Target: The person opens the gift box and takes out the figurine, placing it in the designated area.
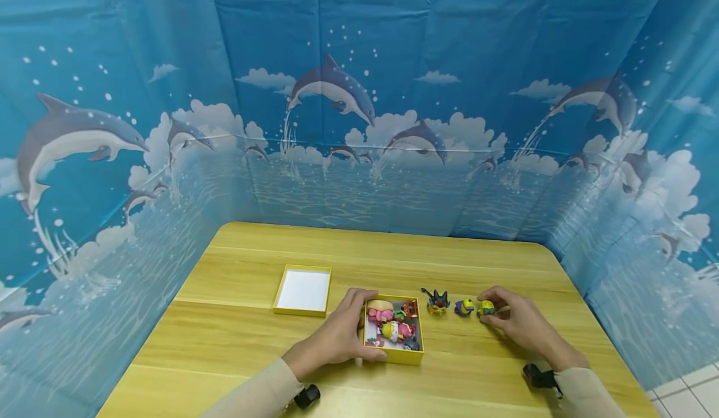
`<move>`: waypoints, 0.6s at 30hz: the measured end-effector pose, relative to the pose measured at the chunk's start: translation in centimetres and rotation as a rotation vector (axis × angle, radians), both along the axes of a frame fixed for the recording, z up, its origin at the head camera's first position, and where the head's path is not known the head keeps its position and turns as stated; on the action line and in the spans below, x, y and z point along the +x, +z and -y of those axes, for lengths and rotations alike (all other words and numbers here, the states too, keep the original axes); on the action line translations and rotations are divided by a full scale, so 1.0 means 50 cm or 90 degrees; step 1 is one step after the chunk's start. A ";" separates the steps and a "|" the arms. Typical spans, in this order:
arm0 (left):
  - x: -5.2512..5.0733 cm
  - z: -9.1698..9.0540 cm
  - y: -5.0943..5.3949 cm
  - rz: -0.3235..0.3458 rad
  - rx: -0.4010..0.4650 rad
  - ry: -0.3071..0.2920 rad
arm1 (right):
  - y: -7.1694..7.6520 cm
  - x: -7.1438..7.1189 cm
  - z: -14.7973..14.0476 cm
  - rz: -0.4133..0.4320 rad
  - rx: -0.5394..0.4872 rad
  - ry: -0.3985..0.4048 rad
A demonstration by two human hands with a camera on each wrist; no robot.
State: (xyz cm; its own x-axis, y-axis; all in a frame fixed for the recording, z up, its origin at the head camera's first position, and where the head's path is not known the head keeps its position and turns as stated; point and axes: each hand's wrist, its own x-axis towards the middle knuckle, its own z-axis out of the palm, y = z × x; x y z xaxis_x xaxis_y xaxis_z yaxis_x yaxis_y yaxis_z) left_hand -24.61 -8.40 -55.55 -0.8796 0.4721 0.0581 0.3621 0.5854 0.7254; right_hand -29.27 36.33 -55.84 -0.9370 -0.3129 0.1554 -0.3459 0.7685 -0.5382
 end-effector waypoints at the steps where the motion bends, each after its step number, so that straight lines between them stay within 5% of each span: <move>1: 0.000 0.000 0.000 0.000 0.000 0.000 | 0.000 0.000 0.001 0.000 0.001 0.000; 18: -0.001 0.000 -0.006 -0.001 -0.003 0.002 | -0.004 0.001 -0.002 -0.009 0.021 0.010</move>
